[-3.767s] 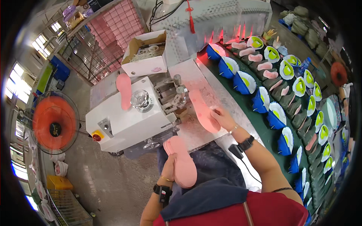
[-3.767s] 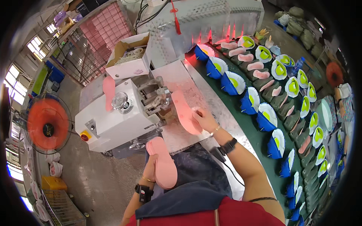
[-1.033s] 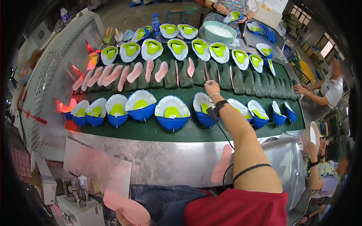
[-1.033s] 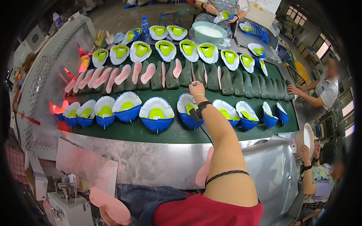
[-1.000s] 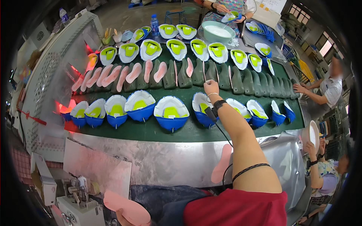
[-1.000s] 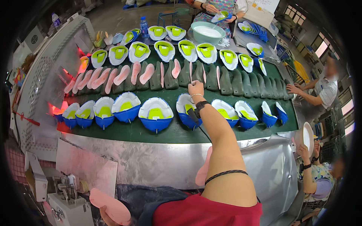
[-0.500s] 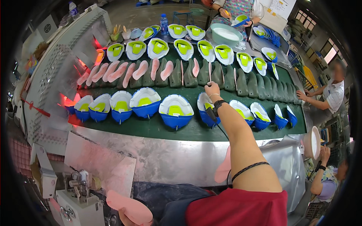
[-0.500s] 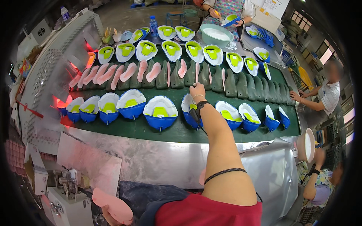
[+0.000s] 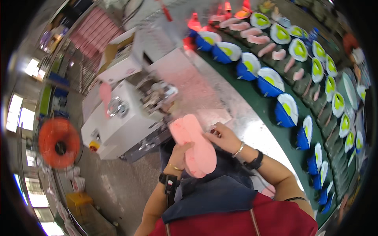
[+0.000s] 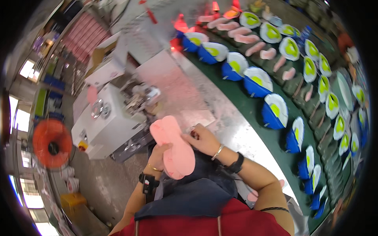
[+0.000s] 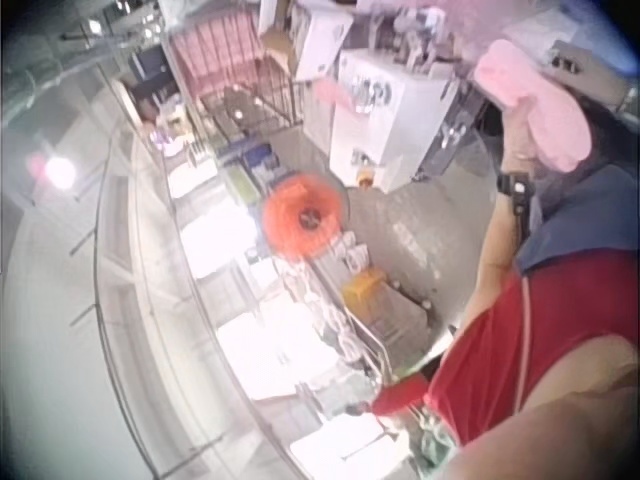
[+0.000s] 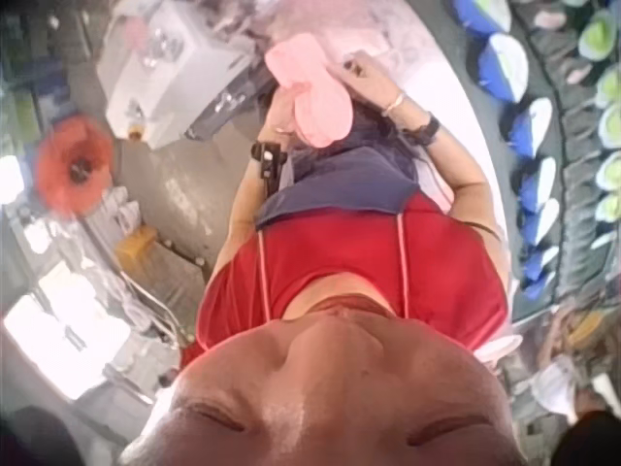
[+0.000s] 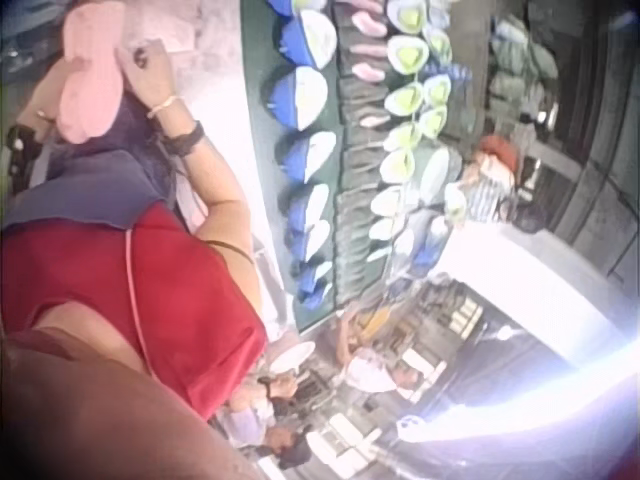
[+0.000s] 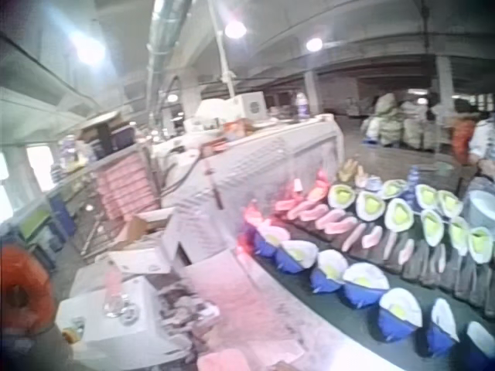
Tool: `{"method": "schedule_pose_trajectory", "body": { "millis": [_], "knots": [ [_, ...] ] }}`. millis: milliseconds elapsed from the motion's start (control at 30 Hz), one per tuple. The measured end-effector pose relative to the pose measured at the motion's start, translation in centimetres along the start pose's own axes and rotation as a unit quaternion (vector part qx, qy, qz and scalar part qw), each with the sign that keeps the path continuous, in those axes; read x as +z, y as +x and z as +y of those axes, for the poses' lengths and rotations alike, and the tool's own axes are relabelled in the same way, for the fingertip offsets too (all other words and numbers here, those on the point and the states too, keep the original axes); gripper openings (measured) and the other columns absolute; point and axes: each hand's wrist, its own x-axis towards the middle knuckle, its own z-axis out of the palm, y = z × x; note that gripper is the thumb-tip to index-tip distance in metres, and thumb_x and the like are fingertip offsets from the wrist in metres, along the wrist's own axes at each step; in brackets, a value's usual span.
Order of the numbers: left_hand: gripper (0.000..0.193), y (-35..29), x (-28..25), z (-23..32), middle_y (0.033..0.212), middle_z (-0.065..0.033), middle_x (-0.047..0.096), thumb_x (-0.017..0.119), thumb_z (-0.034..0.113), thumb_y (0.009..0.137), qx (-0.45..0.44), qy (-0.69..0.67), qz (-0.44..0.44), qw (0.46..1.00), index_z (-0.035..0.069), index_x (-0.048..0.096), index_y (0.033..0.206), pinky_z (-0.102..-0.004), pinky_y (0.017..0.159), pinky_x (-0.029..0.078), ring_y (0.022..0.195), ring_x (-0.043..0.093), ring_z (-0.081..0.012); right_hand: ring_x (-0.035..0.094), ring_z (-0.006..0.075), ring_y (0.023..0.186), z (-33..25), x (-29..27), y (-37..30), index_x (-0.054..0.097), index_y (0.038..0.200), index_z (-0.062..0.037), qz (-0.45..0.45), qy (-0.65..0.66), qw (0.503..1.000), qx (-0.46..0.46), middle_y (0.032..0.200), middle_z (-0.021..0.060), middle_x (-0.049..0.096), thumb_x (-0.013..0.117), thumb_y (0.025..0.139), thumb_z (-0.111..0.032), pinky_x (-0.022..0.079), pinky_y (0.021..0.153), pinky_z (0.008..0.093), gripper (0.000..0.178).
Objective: Assembling shoe components by placing insoles into shoe lasts on a conveyor belt and transporting stacks of insoles within a factory.
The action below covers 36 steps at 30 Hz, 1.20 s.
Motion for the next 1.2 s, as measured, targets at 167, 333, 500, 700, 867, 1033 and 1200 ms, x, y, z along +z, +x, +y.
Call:
{"method": "schedule_pose_trajectory", "body": {
  "millis": [167,333,500,700,867,1033,1200],
  "knots": [
    [0.033,-1.7,-4.5,1.2,0.104,-0.0094,0.063,0.061,0.01,0.086,0.04,-0.045,0.031,0.998,-0.002,0.055,0.116,-0.0321,0.08,0.052,0.092,0.063,-0.0199,0.056,0.0155,0.064,-2.8,6.6,3.4,0.058,0.086,0.0016,-0.011,0.033,0.999,-0.002,0.073,0.0106,0.059,0.067,0.084,-0.026,0.046,0.059,0.0307,0.029],
    [0.037,-4.8,-7.6,1.1,0.099,-0.016,0.062,0.048,0.021,0.088,-0.077,-0.127,0.014,0.989,-0.004,0.051,0.115,-0.0426,0.085,0.051,0.094,0.062,-0.0323,0.063,0.0182,0.073,-1.3,7.6,9.3,0.058,0.099,0.0054,0.055,0.125,0.991,0.0,0.082,0.0139,0.067,0.065,0.082,-0.025,0.049,0.064,0.0305,0.036],
    [0.041,-6.6,-7.4,1.3,0.098,-0.0156,0.06,0.046,0.026,0.085,-0.045,-0.067,-0.034,0.996,0.0,0.049,0.117,-0.0432,0.083,0.052,0.096,0.061,-0.0339,0.066,0.0236,0.079,-1.2,9.4,17.1,0.056,0.107,0.0068,0.137,-0.053,0.989,-0.009,0.09,0.0177,0.066,0.062,0.081,-0.024,0.051,0.069,0.0335,0.041],
    [0.055,-6.9,-8.1,1.0,0.108,-0.0205,0.057,0.046,0.037,0.086,-0.086,-0.112,0.0,0.99,0.0,0.042,0.127,-0.0458,0.083,0.051,0.099,0.059,-0.0334,0.066,0.0254,0.084,-3.7,6.6,17.4,0.048,0.119,0.0057,0.074,0.104,0.988,0.084,0.097,0.0177,0.064,0.066,0.08,-0.022,0.053,0.059,0.0345,0.051],
    [0.057,-6.8,-9.6,0.3,0.111,-0.024,0.056,0.044,0.037,0.087,-0.062,-0.106,0.002,0.992,0.001,0.038,0.132,-0.0443,0.084,0.051,0.098,0.059,-0.0343,0.062,0.0371,0.084,-4.3,3.2,17.2,0.056,0.1,0.0014,0.146,-0.292,0.935,-0.139,0.103,0.0209,0.06,0.065,0.078,-0.023,0.049,0.073,0.0412,0.034],
    [0.051,-7.4,-9.4,0.7,0.115,-0.0243,0.057,0.039,0.032,0.091,-0.034,-0.135,0.047,0.989,0.0,0.042,0.13,-0.0426,0.087,0.05,0.097,0.06,-0.0334,0.062,0.0392,0.088,-0.5,4.8,21.3,0.062,0.097,0.0015,0.106,-0.231,0.965,-0.056,0.094,0.0227,0.064,0.064,0.079,-0.033,0.049,0.076,0.0407,0.039],
    [0.042,-7.8,-10.4,1.6,0.112,-0.0182,0.061,0.042,0.03,0.095,0.058,-0.09,0.074,0.992,-0.004,0.052,0.118,-0.0378,0.088,0.049,0.098,0.062,-0.0273,0.067,0.0303,0.079,0.8,7.0,26.0,0.065,0.095,0.0032,0.154,-0.07,0.985,0.041,0.085,0.0185,0.068,0.067,0.076,-0.046,0.05,0.066,0.0386,0.053]
  ]
}}
